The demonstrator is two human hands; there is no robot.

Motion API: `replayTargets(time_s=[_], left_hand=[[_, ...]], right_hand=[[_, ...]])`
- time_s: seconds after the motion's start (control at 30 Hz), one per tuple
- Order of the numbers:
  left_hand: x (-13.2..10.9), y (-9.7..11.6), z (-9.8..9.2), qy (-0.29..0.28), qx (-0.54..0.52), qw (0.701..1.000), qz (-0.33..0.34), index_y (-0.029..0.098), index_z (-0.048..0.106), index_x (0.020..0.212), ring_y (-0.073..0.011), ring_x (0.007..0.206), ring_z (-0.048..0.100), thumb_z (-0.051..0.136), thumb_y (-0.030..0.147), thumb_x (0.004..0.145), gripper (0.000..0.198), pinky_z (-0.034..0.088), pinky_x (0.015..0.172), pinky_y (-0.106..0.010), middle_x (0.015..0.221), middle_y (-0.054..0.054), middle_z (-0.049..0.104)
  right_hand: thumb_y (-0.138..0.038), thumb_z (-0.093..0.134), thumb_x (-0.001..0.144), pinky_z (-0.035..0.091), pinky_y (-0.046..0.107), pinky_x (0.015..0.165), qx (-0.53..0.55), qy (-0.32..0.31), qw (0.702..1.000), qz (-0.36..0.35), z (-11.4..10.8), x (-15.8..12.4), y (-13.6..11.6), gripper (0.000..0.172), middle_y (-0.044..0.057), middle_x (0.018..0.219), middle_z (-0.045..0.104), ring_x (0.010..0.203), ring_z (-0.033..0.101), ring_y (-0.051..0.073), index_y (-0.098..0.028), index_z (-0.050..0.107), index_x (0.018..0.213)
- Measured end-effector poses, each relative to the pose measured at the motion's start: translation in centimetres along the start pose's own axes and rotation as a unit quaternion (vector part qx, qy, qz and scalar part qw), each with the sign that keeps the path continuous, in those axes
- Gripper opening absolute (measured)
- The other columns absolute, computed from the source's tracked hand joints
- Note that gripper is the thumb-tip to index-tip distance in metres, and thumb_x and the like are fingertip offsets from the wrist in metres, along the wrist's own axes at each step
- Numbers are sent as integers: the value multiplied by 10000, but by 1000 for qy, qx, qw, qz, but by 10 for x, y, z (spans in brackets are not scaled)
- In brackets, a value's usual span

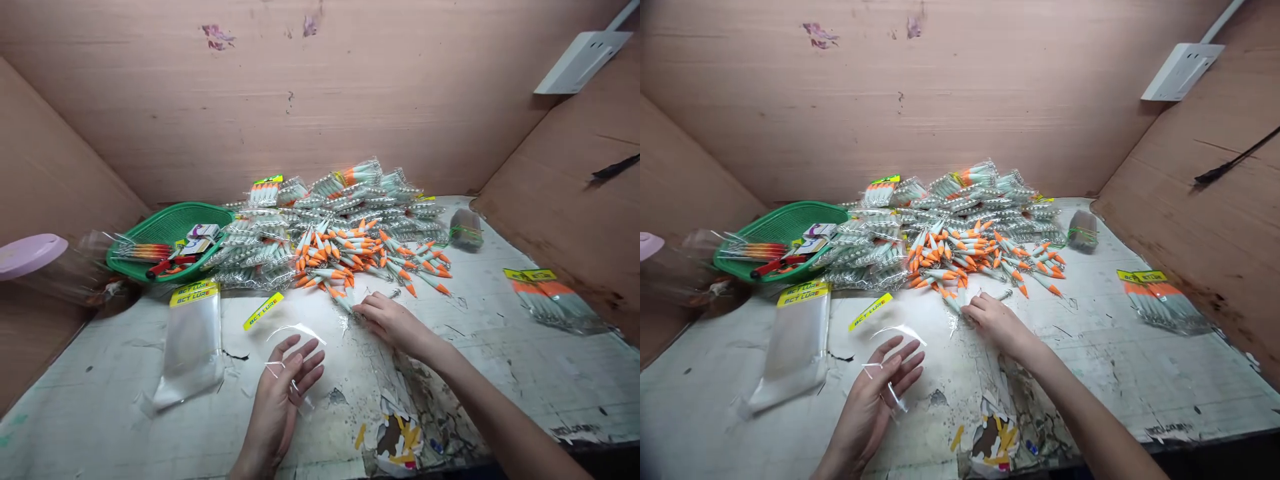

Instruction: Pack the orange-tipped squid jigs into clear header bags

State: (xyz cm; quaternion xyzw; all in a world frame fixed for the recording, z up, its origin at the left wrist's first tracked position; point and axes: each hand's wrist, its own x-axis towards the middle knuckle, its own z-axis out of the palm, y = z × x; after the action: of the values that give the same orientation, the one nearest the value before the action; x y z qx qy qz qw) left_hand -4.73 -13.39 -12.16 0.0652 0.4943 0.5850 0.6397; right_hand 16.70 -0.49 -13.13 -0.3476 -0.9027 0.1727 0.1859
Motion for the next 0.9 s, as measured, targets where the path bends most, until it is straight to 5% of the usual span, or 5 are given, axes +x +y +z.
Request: replayTargets(time_s=[0.13,0.37,0.53,0.77,0.9], left_hand=[[4,0,-1,-2,-32,999,-22,146,499,1218,-295,1010,660,597,238,824,417,572,800,-371,1177,-163,646],[7,0,3,-5,-62,998,-19,104,538,1235,-262,1026,654,490,247,898,368,559,865,-383,1242,-175,611],[7,3,6,23,-87,996,-18,90,577,1182,-249,1002,665,502,192,898,311,537,915,-414,1204,-172,637],[8,6,10,2,-122,992,-37,97,620,1109,-264,1030,653,501,215,911,259,536,916,-409,1187,-151,651],[4,3,15,-38,-122,990,-61,104,621,1107,-272,1050,643,508,237,910,263,515,940,-422,1176,-145,659]], right_hand=[[-178,511,863,509,350,743,24,0,1000,-1,4,-22,-12,298,83,934,640,885,580,216,-216,619,1139],[-261,548,850,504,368,752,135,118,981,73,25,-17,-14,173,64,857,650,844,596,214,-210,649,981],[-260,535,869,512,318,698,169,189,960,121,11,-16,-22,154,60,880,617,786,587,179,-192,597,993],[-86,542,793,500,286,674,285,-20,955,-81,-20,-58,-86,284,57,867,607,790,576,167,-191,563,1056],[-4,471,779,472,277,598,118,54,985,-114,-4,-57,-103,306,70,797,616,719,539,164,-149,588,1021]])
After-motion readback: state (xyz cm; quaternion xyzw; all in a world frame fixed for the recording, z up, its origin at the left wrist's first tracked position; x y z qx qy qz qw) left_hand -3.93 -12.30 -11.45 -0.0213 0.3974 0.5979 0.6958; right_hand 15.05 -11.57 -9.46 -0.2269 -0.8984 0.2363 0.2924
